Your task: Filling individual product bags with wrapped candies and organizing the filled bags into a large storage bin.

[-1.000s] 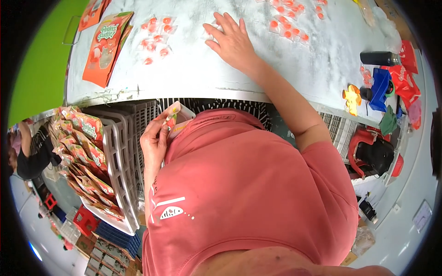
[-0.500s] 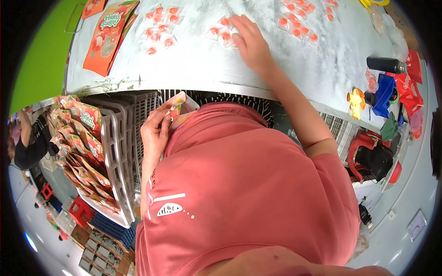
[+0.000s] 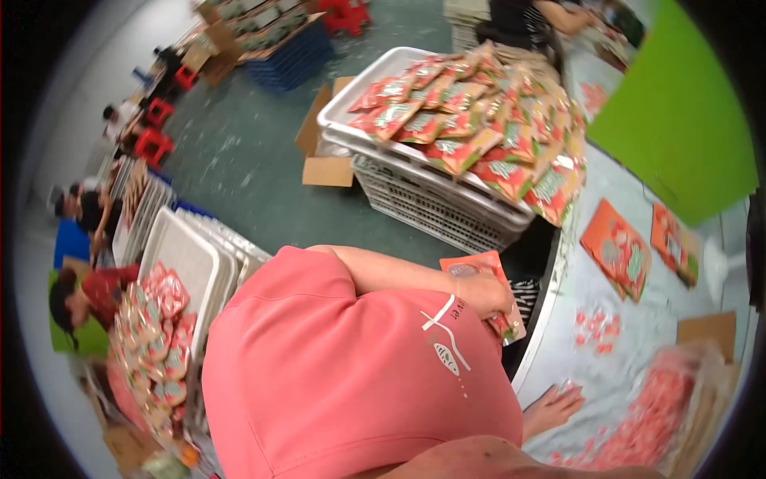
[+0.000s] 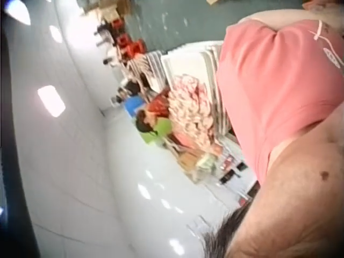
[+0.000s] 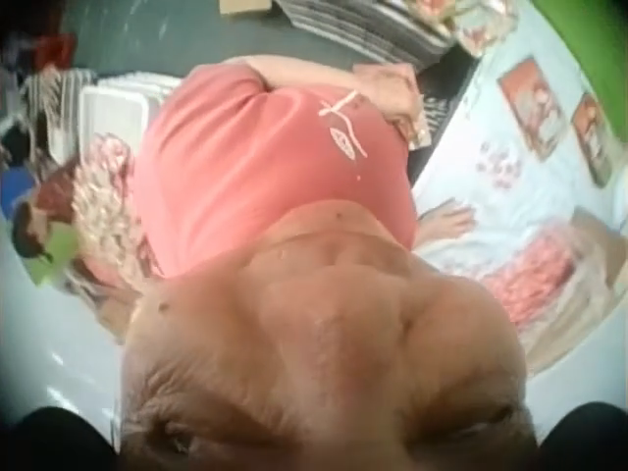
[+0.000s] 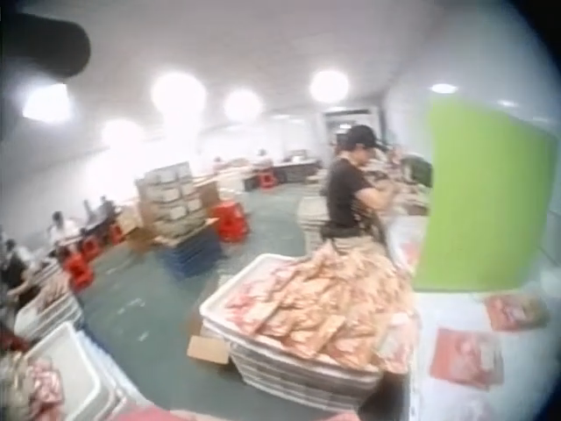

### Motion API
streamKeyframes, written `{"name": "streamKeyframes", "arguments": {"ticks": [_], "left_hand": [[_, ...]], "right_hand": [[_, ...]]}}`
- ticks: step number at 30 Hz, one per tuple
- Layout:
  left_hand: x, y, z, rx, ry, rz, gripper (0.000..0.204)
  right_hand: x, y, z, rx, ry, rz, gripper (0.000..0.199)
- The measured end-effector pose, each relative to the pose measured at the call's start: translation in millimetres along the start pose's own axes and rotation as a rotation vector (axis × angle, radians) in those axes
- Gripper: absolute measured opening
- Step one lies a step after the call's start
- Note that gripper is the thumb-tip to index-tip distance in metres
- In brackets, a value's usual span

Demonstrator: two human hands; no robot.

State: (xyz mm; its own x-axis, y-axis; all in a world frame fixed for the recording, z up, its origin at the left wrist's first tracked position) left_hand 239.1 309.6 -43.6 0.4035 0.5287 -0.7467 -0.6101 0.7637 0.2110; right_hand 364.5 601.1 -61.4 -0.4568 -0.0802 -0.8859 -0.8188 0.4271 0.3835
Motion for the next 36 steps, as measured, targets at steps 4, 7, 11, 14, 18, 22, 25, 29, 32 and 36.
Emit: {"name": "streamKeyframes", "arguments": {"ticks": [4,7,11,14,18,22,25,29,32,36], "left_hand": [[-5,-16,-9,-0.056,0.020,0.026,0.015],[5,-5,-10,-0.006,0.039,0.015,0.007],[-11,-13,-6,0.027,-0.054,0.088,0.016],[3,-10,-17,0.034,0.070,-0.060,0.025],[29,21,6,0.124,-0.087,-0.270,0.022],[43,23,10,0.106,-0.124,-0.362,0.018],[46,28,9,0.138,-0.085,-0.420,0.016],[53,34,11,0.178,-0.096,-0.473,0.015],[58,36,13,0.197,-0.075,-0.480,0.016],[62,33,15,0.231,-0.043,-0.476,0.015]], "right_hand": [[11,10,-5,-0.044,-0.088,-0.131,0.044],[26,9,20,0.000,-0.066,-0.125,0.044],[48,13,18,-0.137,0.063,-0.047,0.041],[47,36,-12,-0.111,0.068,0.013,0.042],[32,39,-8,0.048,0.183,0.120,0.053],[-13,3,2,0.175,0.268,0.282,0.046],[-45,-43,30,0.252,0.267,0.337,0.037],[-76,-86,88,0.458,0.145,0.369,0.034],[-82,-72,108,0.445,-0.175,0.298,0.032],[-60,-62,113,0.407,-0.282,0.222,0.029]]}}
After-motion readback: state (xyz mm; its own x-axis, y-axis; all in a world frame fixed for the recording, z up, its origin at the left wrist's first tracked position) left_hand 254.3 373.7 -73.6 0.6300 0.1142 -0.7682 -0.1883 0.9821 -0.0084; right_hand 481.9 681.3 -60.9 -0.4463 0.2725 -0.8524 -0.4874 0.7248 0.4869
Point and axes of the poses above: each hand's wrist, its own y-axis towards the middle knuckle, its own x-axis out of the palm, z = x × y, the point moved 8 cm from there along y, towards the middle knuckle, and after that the axes turned 3 degrees about x, right-handed, at the moved point
